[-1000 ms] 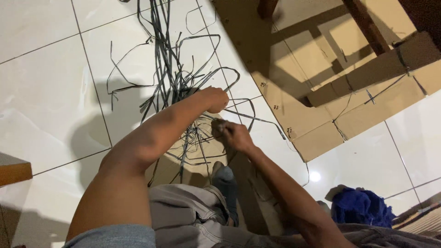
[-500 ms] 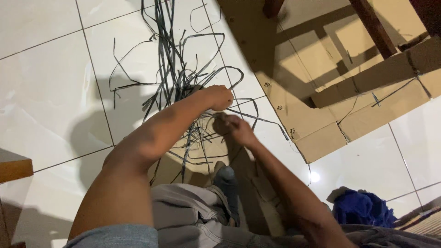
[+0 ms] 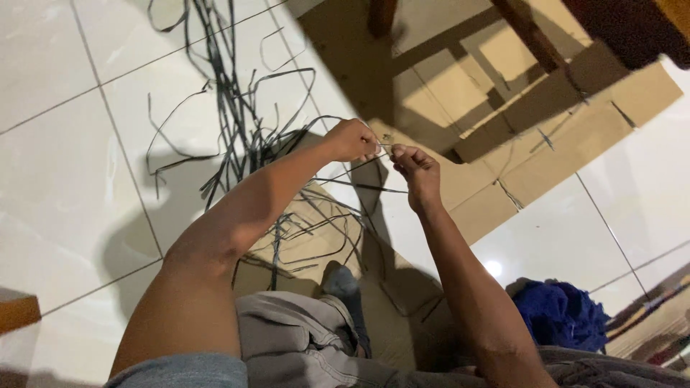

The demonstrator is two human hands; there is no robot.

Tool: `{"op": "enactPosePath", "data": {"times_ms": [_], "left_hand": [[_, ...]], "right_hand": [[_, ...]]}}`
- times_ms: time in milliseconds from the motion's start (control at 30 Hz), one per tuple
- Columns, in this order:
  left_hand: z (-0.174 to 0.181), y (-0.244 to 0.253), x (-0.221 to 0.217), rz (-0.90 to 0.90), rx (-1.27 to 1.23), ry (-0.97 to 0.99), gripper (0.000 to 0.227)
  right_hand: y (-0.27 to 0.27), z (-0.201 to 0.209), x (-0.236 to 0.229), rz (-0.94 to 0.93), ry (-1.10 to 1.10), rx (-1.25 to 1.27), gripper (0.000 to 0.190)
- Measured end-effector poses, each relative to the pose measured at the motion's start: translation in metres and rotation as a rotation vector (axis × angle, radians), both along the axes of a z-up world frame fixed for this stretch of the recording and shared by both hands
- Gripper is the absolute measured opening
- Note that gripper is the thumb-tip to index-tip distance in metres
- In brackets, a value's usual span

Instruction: Wrapping a wooden chair leg with cardboard and securing it with plastic ties.

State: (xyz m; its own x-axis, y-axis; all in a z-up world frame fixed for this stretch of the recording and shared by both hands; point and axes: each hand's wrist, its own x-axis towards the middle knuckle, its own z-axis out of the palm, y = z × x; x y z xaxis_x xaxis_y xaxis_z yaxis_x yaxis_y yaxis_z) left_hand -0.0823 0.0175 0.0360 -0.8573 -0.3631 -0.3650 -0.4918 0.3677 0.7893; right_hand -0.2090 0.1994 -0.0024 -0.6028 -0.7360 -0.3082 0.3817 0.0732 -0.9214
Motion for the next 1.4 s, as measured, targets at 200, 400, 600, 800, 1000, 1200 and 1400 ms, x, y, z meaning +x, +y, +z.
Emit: {"op": "enactPosePath", "data": {"times_ms": [200,400,600,800,1000,1200,1400], "left_hand": [[0.011,0.01,-0.041,-0.011,-0.098,-0.074,0.02],[-0.026,0.017,-0.094,-0.054,-0.176,0.046,0.019],[-0.029,0.032,-0.145,-0.15,-0.262,-0.004,0.016],[-0.032,0.055,-0.174,-0.206,-0.31,-0.089,0.015],[-0.021,0.1,-0.174,-0.201,-0.054,-0.133,0.023],[-0.027,0.105,-0.189,-0.32,-0.095,-0.138,0.031],[-0.051,0.074,-0.2,-0.356,-0.189,-0.172,0.03]], "right_hand": [[0.032,0.015,-0.04,-0.2,0.133,-0.023,0.022],[0.074,-0.001,-0.074,-0.127,0.298,0.145,0.016],[0.122,-0.023,-0.107,0.09,0.601,0.337,0.011],[0.141,-0.015,-0.116,0.034,0.86,0.597,0.02],[0.121,0.026,-0.093,-0.06,0.598,0.162,0.037],[0.124,0.003,-0.097,-0.13,0.15,0.1,0.021],[0.144,-0.054,-0.164,0.056,0.413,0.409,0.017]]}}
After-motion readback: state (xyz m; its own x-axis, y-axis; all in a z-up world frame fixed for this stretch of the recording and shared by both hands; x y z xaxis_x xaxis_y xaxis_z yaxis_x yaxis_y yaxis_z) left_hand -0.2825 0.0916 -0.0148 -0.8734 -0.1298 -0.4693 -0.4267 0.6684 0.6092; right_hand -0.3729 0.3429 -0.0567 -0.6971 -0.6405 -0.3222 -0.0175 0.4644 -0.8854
